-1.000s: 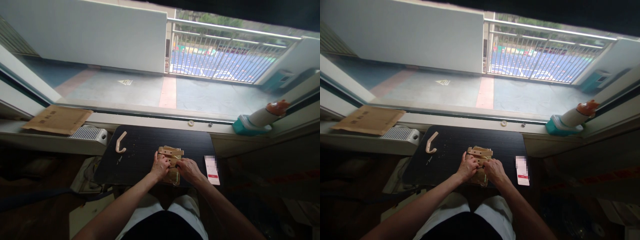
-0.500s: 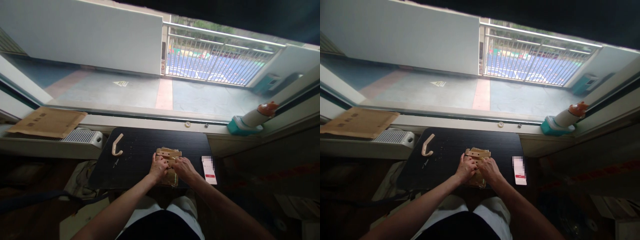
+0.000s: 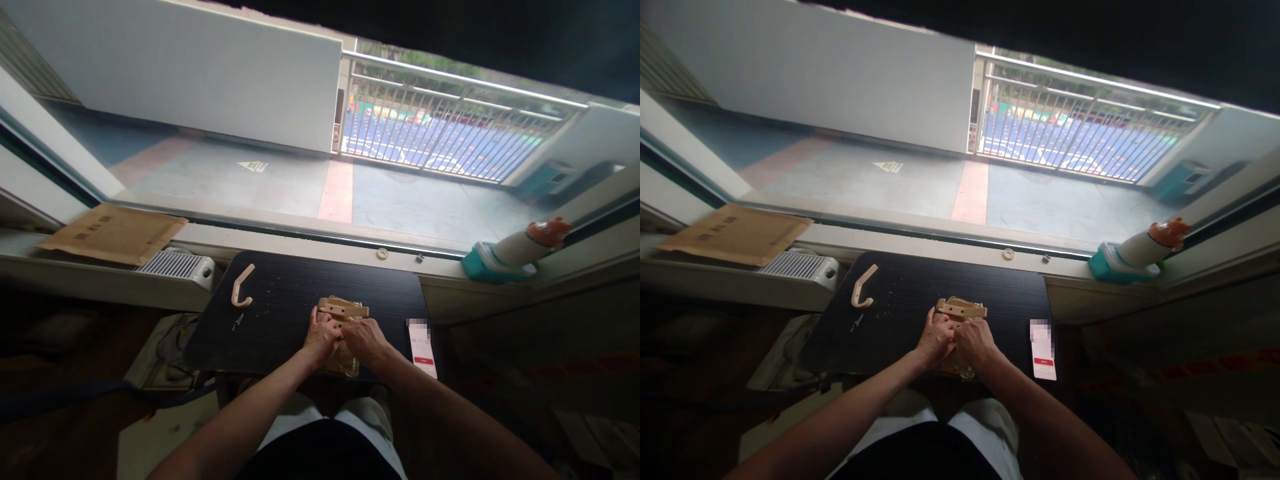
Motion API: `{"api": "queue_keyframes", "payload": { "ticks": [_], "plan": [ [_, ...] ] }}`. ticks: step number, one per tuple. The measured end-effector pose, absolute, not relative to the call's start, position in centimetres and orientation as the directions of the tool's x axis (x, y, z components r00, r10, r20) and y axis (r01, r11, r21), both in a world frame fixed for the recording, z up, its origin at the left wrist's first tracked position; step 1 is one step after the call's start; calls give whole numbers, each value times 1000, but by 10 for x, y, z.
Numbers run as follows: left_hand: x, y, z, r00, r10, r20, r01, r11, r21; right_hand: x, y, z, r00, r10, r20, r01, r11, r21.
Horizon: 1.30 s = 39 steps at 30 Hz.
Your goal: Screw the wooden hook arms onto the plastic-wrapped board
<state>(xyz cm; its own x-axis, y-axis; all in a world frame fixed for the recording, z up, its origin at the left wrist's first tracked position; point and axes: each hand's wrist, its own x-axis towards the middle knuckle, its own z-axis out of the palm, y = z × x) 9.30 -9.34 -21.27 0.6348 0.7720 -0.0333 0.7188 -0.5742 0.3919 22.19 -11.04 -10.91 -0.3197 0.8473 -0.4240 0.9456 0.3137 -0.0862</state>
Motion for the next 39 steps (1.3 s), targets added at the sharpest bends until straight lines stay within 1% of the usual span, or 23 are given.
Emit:
{"api": "queue_keyframes", "payload": {
  "ticks": [3,7,9,12,15,18,22,26,29,32,39],
  "plan": [
    [93,-94,-216,636,771,-19,715,-580,390,225,-110,-98,-368,847,-383,930,337,-149],
    [93,-94,-218,637,771,-10,712,-582,392,227,-110,-98,-430,812,-395,901,415,-128],
    [93,-94,-217,634,773,-13,714,-579,393,226,-112,-105,-414,825,-386,909,399,-123],
    [92,-94,-217,639,769,-30,715,-580,390,227,-115,-116,-354,856,-377,935,328,-134],
    [93,-93,-216,639,768,-48,720,-574,389,228,-117,-118,-305,872,-382,952,281,-120],
    [94,-92,-215,630,773,-70,733,-562,384,228,-118,-111,-347,867,-358,938,321,-131],
    [95,-93,-214,615,784,-83,750,-550,367,228,-116,-104,-432,825,-366,902,397,-169],
    [94,-94,-213,626,777,-65,739,-565,367,229,-113,-109,-395,842,-367,919,356,-172],
    [93,-94,-212,630,775,-49,729,-569,381,228,-113,-113,-325,857,-399,946,293,-141],
    [94,-94,-209,624,780,-48,726,-557,403,227,-112,-112,-294,864,-410,956,268,-120],
    [94,-95,-208,602,797,-53,740,-532,411,232,-110,-109,-394,843,-366,918,339,-208]
  ]
}}
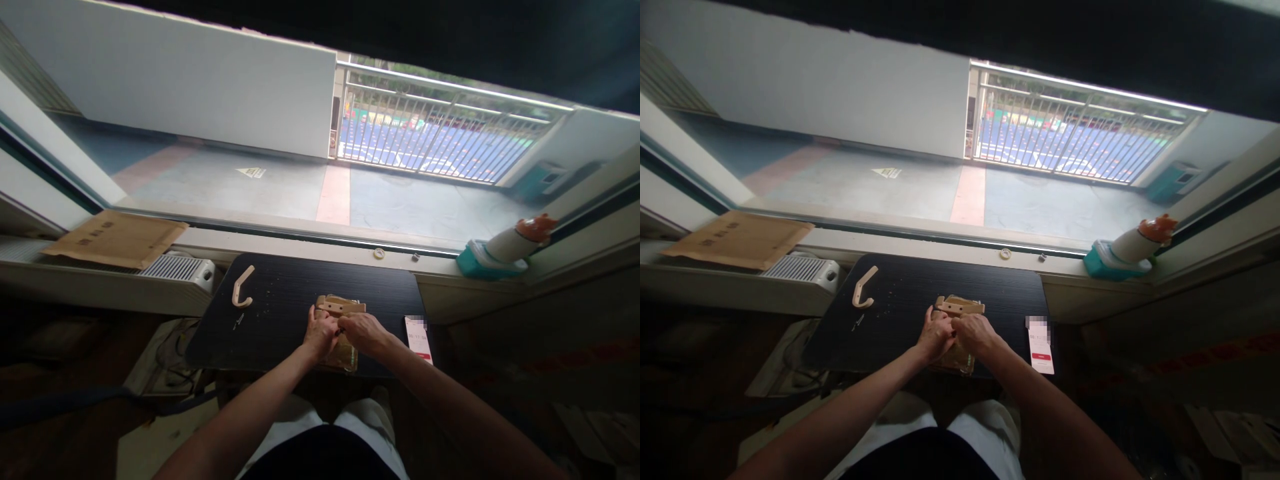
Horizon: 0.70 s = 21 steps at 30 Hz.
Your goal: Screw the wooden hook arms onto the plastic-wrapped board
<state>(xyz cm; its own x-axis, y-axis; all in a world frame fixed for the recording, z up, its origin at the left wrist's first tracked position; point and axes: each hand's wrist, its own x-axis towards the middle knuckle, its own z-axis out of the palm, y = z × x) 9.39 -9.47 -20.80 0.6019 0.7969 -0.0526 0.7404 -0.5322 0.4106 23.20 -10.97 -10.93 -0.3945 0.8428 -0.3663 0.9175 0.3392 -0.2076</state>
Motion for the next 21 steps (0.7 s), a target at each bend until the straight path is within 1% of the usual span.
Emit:
{"api": "queue_keyframes", "payload": {
  "ticks": [4,9,13,21],
  "plan": [
    [93,-94,-208,621,782,-59,725,-544,422,235,-110,-113,-378,857,-352,922,313,-227],
    [92,-94,-209,623,780,-66,726,-544,422,232,-111,-110,-381,842,-383,923,323,-207],
    [92,-94,-207,632,773,-62,725,-560,401,229,-110,-107,-379,830,-409,925,328,-192],
    [93,-94,-210,632,773,-53,732,-574,367,228,-108,-108,-367,834,-412,930,320,-180]
  ]
}}
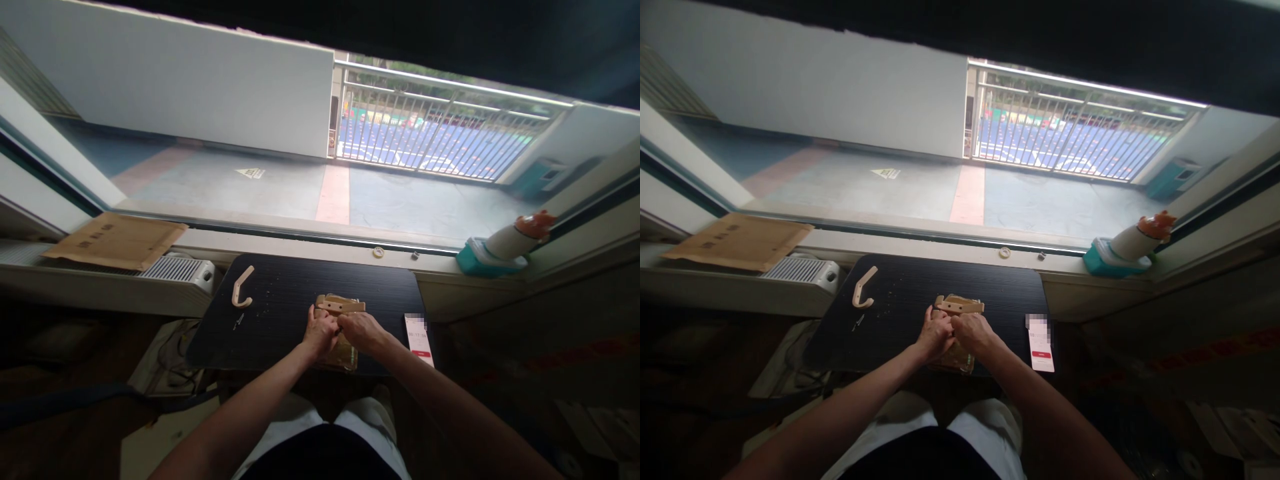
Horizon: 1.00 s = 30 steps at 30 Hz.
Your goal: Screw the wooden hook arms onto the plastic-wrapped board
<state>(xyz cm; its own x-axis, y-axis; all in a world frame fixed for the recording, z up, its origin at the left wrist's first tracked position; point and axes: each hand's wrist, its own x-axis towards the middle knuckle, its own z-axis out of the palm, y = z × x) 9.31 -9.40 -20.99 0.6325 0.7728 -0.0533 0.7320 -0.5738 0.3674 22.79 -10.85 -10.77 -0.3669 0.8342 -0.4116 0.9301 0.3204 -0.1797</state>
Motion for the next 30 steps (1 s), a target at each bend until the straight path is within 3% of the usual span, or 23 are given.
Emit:
{"api": "queue_keyframes", "payload": {
  "ticks": [5,12,20,27,30],
  "plan": [
    [93,-94,-212,628,778,-38,733,-574,365,227,-108,-104,-325,870,-371,945,288,-153],
    [93,-95,-212,614,787,-56,744,-553,375,228,-106,-94,-456,807,-375,890,424,-170],
    [93,-95,-211,620,783,-52,737,-559,380,226,-105,-100,-347,862,-369,938,319,-136],
    [93,-94,-213,611,789,-68,743,-542,392,224,-109,-97,-455,800,-392,887,444,-125],
    [94,-95,-214,604,795,-63,746,-535,397,221,-111,-109,-435,814,-385,898,422,-124]
  ]
}}
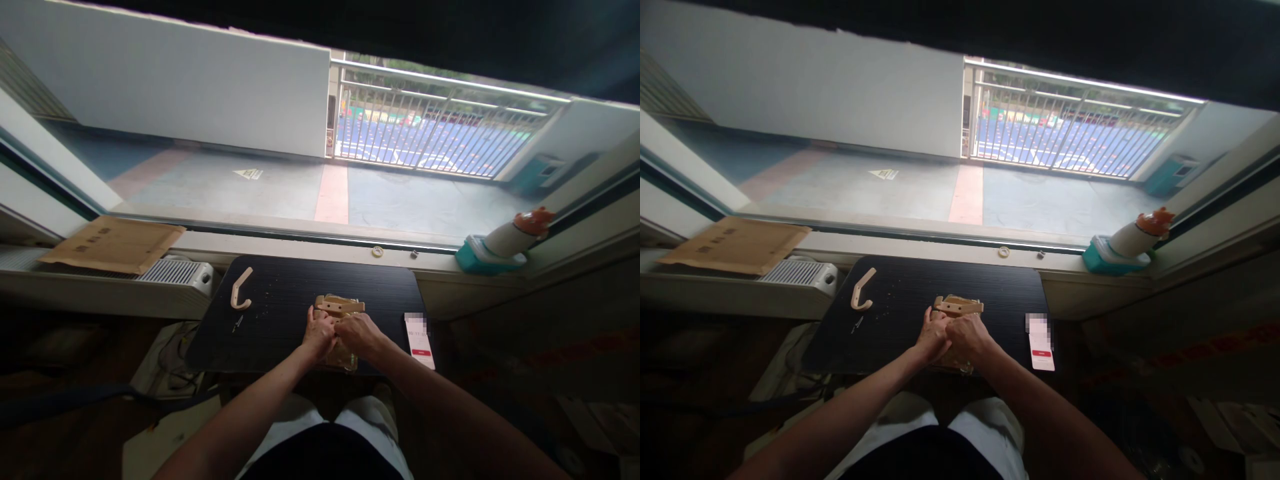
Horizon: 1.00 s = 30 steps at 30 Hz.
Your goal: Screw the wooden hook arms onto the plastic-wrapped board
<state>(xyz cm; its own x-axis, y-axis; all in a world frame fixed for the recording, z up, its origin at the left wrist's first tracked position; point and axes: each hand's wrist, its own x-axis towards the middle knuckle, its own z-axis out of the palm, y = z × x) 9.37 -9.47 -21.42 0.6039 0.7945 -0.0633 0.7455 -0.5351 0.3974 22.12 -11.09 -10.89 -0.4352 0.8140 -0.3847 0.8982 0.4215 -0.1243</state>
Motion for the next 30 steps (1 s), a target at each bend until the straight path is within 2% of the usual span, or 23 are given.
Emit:
{"api": "queue_keyframes", "payload": {
  "ticks": [5,12,18,26,30],
  "plan": [
    [93,-95,-213,624,780,-55,733,-559,387,223,-110,-112,-369,859,-354,929,350,-118],
    [93,-93,-212,636,767,-83,737,-572,361,231,-107,-96,-432,801,-415,901,402,-163],
    [90,-90,-208,667,738,-101,717,-599,356,236,-106,-106,-374,825,-423,928,336,-164],
    [89,-84,-208,714,692,-109,689,-665,287,240,-109,-110,-362,842,-399,932,314,-183],
    [90,-85,-211,708,698,-104,693,-660,291,238,-108,-112,-353,841,-409,935,312,-167]
  ]
}}
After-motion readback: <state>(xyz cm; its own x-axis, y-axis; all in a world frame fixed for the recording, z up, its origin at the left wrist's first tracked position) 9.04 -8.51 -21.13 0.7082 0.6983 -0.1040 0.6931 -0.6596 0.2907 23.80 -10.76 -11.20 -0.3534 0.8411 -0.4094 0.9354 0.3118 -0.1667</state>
